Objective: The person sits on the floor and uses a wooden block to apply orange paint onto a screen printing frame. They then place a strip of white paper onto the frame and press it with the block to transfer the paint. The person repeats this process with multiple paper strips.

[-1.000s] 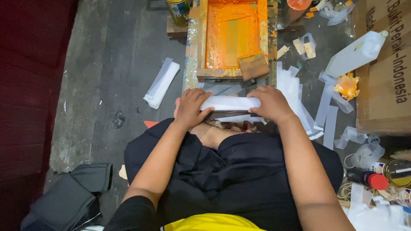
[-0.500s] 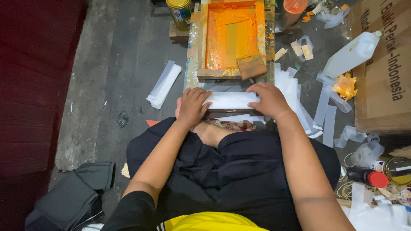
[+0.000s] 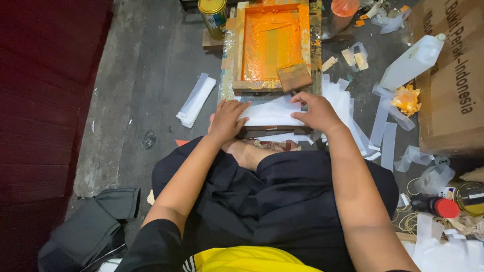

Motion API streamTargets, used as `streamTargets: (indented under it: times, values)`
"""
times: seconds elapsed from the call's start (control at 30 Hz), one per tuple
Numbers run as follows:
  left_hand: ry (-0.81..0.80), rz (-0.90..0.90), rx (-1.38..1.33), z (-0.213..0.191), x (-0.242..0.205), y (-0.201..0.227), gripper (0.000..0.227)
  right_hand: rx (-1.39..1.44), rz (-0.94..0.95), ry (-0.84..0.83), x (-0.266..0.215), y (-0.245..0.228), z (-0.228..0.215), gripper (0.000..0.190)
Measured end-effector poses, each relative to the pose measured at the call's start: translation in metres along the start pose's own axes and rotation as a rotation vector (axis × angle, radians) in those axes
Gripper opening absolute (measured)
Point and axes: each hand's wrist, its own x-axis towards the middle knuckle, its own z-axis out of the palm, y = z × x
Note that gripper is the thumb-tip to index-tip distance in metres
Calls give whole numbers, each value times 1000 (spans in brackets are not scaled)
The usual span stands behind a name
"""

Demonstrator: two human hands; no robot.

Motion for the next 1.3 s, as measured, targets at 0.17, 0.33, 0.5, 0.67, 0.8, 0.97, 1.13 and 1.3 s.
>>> streamTargets:
  times: [0.17,0.33,0.5,0.67,0.8,0.97,1.13,1.3]
  values:
    - [20,3,-37,4,1,-2,47,54,8,34,-2,4,-2,41]
    - [29,-9,-75,9,0,-7,45,106,22,47,-6,5,-7,41]
    - [-1,-67,-71,6,-2,-6,44,120,13,59,-7,6,-7,37]
    - [57,-66,-115,16,2,-12,30,177,9,109,-4,6,-1,21]
    - [98,-40,-118,15,8,-11,25,190,1,153,2,14,5,17]
    - [147,-57,-175,0,9,-2,25,257,-33,205,0,10,5,16]
    - [308,-112,-306,-4,15,-7,24,308,-29,262,5,18,6,14]
    - [433,-342,-747,-52,18,26,13,563,-40,340,3,9,-1,11]
